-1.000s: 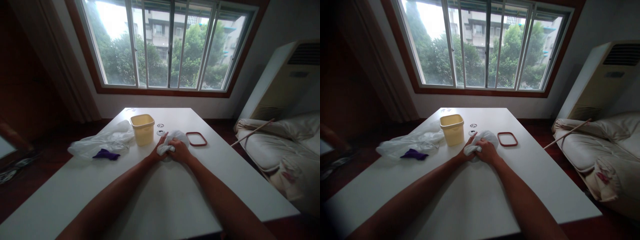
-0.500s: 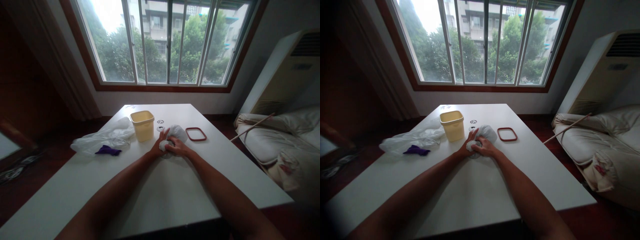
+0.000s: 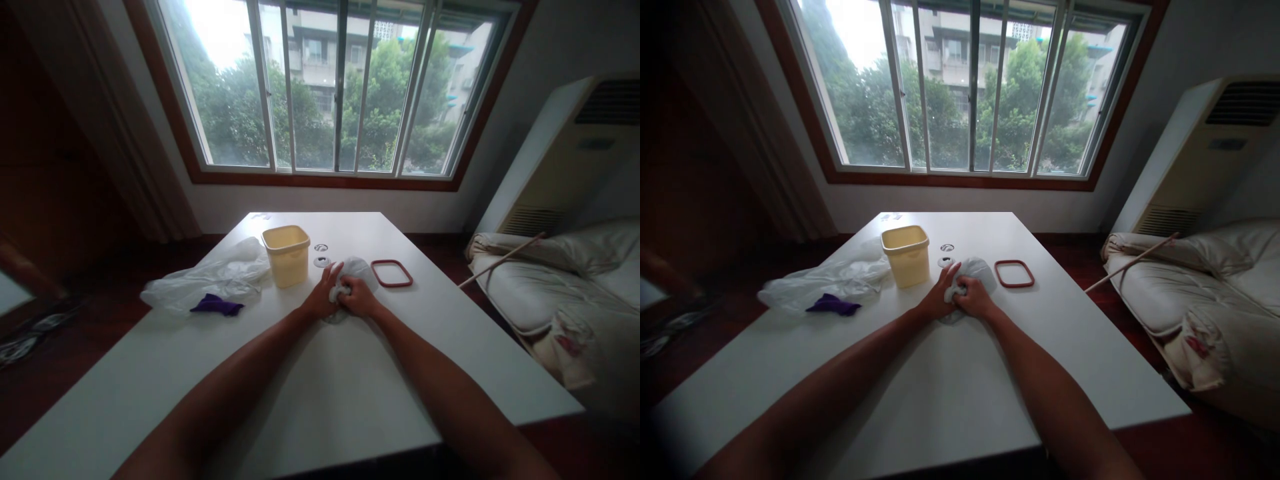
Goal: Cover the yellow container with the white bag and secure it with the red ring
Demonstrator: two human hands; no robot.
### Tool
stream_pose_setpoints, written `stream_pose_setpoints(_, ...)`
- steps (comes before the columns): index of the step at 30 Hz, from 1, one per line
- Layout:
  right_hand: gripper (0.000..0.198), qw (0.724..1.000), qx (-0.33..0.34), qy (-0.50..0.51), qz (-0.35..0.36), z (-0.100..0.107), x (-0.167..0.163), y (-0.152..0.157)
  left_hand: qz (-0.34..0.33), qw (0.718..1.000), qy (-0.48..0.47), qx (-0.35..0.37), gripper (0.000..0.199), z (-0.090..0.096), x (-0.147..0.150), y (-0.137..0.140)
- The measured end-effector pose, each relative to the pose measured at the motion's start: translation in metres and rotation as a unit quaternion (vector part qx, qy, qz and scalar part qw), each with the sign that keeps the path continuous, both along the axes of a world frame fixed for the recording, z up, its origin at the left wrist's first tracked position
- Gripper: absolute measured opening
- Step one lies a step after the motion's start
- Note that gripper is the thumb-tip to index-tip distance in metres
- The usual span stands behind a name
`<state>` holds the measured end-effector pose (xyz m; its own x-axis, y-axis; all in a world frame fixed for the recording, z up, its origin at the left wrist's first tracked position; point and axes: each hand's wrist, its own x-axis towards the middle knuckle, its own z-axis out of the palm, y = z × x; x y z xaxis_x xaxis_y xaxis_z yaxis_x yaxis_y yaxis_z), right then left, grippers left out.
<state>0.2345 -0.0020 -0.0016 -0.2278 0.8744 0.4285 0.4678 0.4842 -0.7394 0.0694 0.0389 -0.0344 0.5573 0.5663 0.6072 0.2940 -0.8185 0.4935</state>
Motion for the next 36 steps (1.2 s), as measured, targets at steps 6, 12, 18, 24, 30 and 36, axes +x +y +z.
stream_pose_setpoints(6, 0.011, 0.993, 0.079, -0.04, -0.078, 0.001, 0.016, 0.01, 0.039, 0.999, -0.003, -0.004, 0.091, 0.001, 0.007, -0.002)
stream_pose_setpoints(12, 0.014, 0.969, 0.137, -0.169, -0.12, 0.007, 0.022, 0.014, 0.228, 0.972, 0.034, -0.054, 0.037, 0.008, 0.007, -0.007)
stream_pose_setpoints(18, 0.015, 0.948, 0.186, -0.215, -0.142, 0.029, 0.03, 0.008, 0.278, 0.946, 0.108, -0.125, 0.039, 0.021, 0.004, -0.021)
stream_pose_setpoints(24, 0.014, 0.921, 0.213, -0.274, -0.178, 0.05, 0.06, 0.032, 0.244, 0.945, 0.183, -0.12, 0.029, 0.024, 0.001, -0.027)
stream_pose_setpoints(30, 0.019, 0.884, 0.176, -0.361, -0.24, 0.064, 0.109, 0.084, 0.228, 0.947, 0.203, -0.099, 0.026, 0.02, 0.001, -0.024)
stream_pose_setpoints(36, 0.014, 0.874, 0.107, -0.383, -0.279, 0.044, 0.142, 0.113, 0.222, 0.949, 0.204, -0.096, 0.024, 0.016, 0.002, -0.021)
